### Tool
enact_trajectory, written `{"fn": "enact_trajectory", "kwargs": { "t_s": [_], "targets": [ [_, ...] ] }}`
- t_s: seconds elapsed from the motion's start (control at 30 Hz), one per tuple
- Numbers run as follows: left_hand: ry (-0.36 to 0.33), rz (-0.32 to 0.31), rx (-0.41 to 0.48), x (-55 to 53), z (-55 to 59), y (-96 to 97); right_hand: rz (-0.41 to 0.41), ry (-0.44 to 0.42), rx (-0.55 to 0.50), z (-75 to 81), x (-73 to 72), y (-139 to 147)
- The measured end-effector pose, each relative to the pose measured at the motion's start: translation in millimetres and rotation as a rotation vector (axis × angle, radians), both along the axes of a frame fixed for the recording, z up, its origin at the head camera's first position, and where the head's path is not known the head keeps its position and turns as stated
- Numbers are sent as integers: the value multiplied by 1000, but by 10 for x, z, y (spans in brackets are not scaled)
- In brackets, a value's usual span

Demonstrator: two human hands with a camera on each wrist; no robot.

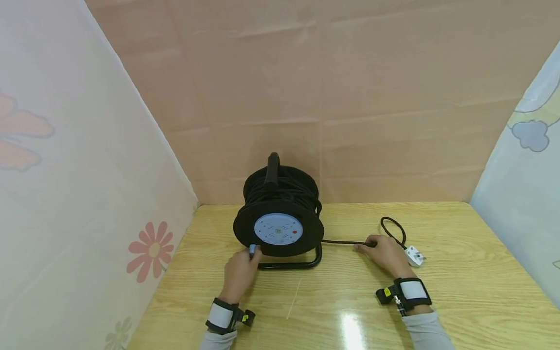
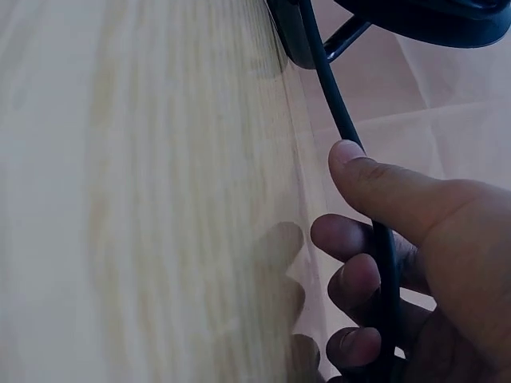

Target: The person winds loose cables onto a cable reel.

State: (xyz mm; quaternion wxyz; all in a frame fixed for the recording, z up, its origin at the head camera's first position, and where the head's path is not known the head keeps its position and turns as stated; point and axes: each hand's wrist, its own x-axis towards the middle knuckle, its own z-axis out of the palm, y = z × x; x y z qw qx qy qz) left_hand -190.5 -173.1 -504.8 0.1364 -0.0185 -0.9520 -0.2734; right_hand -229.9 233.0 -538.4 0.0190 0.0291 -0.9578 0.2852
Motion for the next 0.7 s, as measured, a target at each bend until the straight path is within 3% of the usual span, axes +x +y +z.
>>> {"fn": "enact_trajectory", "kwargs": {
  "t_s": [0.5,0.7],
  "targets": [
    [-13,10,34,-22,117,-80,5,62,25,-20,-15,33],
    [23,41,47,-85,143,-148,22,82,22,-1,-7,20]
  ]
}}
